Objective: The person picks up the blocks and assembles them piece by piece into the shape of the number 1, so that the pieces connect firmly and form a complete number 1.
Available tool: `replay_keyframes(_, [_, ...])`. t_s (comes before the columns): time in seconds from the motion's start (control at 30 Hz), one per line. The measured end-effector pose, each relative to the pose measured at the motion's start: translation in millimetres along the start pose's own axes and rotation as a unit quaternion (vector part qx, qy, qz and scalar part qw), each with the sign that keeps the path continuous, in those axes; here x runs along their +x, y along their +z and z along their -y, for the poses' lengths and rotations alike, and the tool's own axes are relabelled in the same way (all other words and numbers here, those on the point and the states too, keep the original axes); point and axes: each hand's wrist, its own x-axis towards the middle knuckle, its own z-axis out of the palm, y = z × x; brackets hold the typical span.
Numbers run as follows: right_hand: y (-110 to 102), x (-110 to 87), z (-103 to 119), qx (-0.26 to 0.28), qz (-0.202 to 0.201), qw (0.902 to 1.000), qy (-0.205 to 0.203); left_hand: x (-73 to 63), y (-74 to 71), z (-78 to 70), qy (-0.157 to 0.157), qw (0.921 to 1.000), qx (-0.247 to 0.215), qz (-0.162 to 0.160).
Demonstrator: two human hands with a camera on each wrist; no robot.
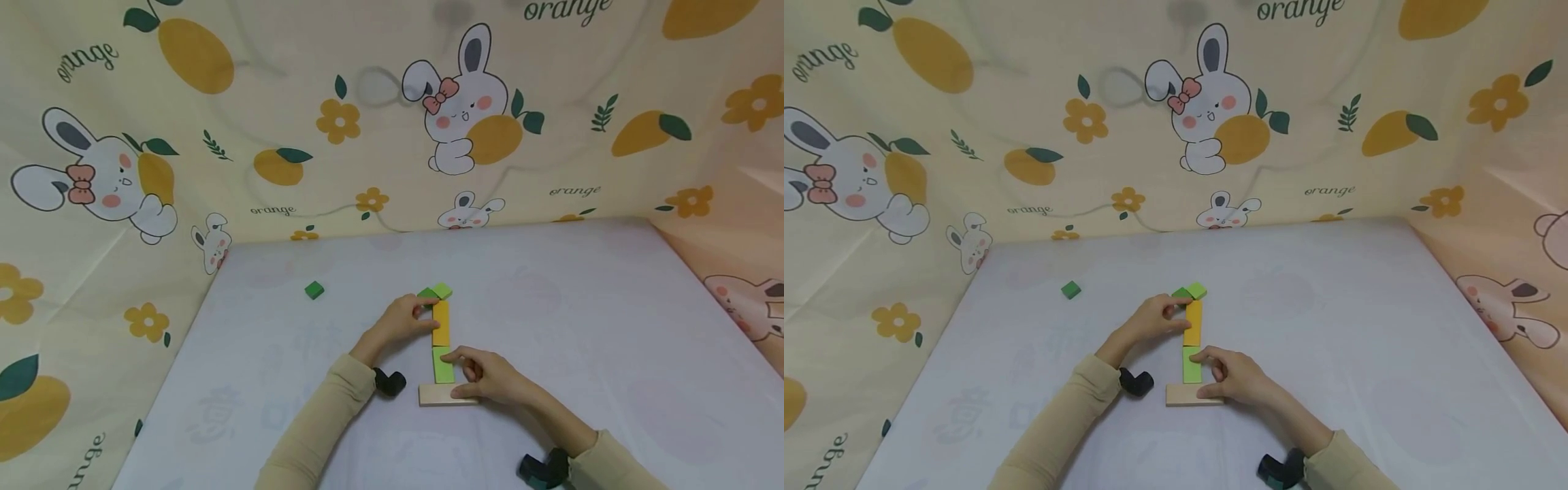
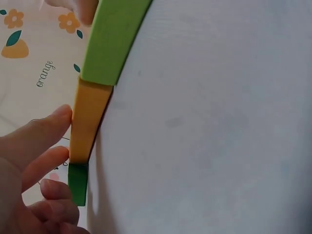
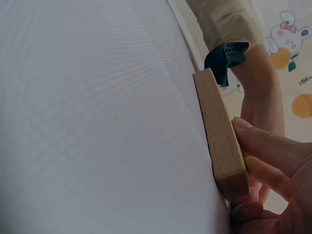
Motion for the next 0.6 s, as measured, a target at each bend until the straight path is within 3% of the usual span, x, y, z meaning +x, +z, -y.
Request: replay_keyframes(0.6, [-0.1, -0.3, 1.1, -0.001, -0.005, 0.9999, -0.010, -7.6, -0.3, -5.7, -0.012, 0.9996, 0.026, -0.007])
